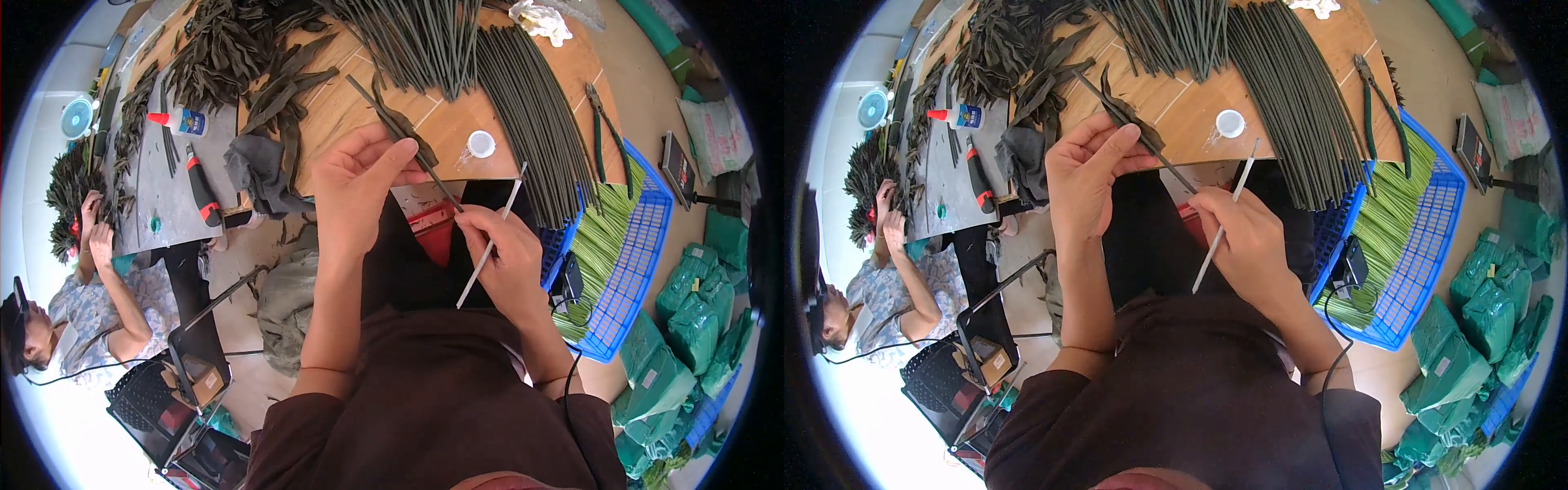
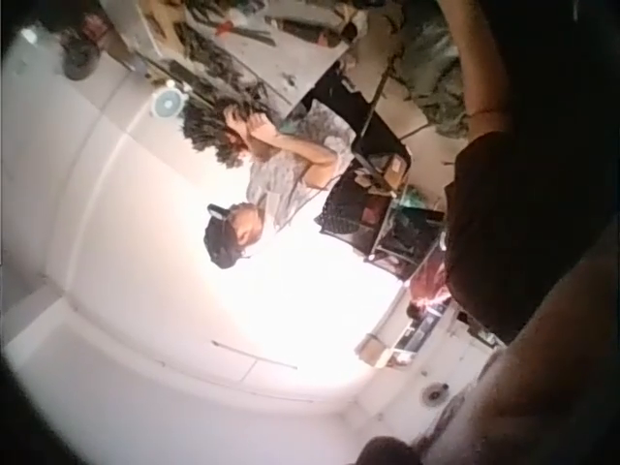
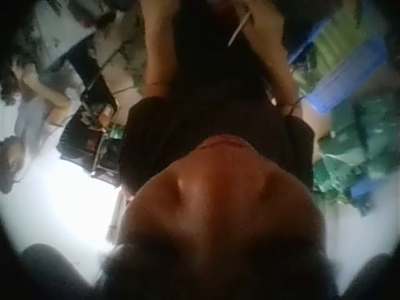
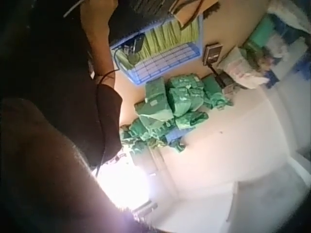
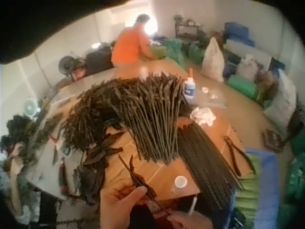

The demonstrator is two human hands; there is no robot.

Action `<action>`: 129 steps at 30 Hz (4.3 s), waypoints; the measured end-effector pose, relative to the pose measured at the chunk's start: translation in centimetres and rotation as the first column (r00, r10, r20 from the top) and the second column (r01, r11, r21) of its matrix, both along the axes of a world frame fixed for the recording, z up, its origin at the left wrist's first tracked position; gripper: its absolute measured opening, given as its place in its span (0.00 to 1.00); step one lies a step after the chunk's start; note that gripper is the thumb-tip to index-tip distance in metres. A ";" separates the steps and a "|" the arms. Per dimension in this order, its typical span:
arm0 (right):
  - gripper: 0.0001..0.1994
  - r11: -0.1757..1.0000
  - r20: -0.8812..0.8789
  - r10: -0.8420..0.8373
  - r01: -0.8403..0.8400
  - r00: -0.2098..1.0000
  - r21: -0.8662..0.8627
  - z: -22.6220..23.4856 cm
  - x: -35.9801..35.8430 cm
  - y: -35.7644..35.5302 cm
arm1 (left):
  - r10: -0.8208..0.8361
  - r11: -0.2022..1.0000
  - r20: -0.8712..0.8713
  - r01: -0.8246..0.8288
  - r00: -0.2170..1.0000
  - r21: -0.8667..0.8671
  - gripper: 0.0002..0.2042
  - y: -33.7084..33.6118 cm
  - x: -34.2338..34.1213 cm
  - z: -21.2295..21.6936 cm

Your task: The person assembles decorative branches by applying glue from a glue container to artificial leaves with a glue applicator, then attaching the glued leaves onto wire stems.

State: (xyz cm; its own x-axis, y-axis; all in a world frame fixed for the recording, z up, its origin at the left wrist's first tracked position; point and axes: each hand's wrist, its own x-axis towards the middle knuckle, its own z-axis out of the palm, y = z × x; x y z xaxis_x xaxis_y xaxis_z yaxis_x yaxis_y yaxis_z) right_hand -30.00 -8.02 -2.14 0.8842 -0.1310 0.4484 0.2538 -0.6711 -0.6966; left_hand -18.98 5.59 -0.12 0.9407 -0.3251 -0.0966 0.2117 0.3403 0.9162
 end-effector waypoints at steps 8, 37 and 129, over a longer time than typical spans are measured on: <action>0.08 0.998 -0.031 0.020 -0.018 0.999 0.060 -0.1 -0.2 -0.1 | 0.085 0.996 -0.064 -0.085 0.994 0.006 0.07 -0.2 0.1 -0.6; 0.22 0.820 -0.067 0.024 0.019 0.997 0.573 1.2 0.2 -5.5 | 0.073 0.997 -0.123 -0.073 0.990 0.009 0.07 -0.5 0.3 -3.4; 0.13 0.882 0.000 -0.050 0.045 0.999 0.469 -1.1 -0.3 1.9 | -0.033 0.999 -0.081 0.031 0.996 -0.032 0.09 0.5 -2.8 -0.5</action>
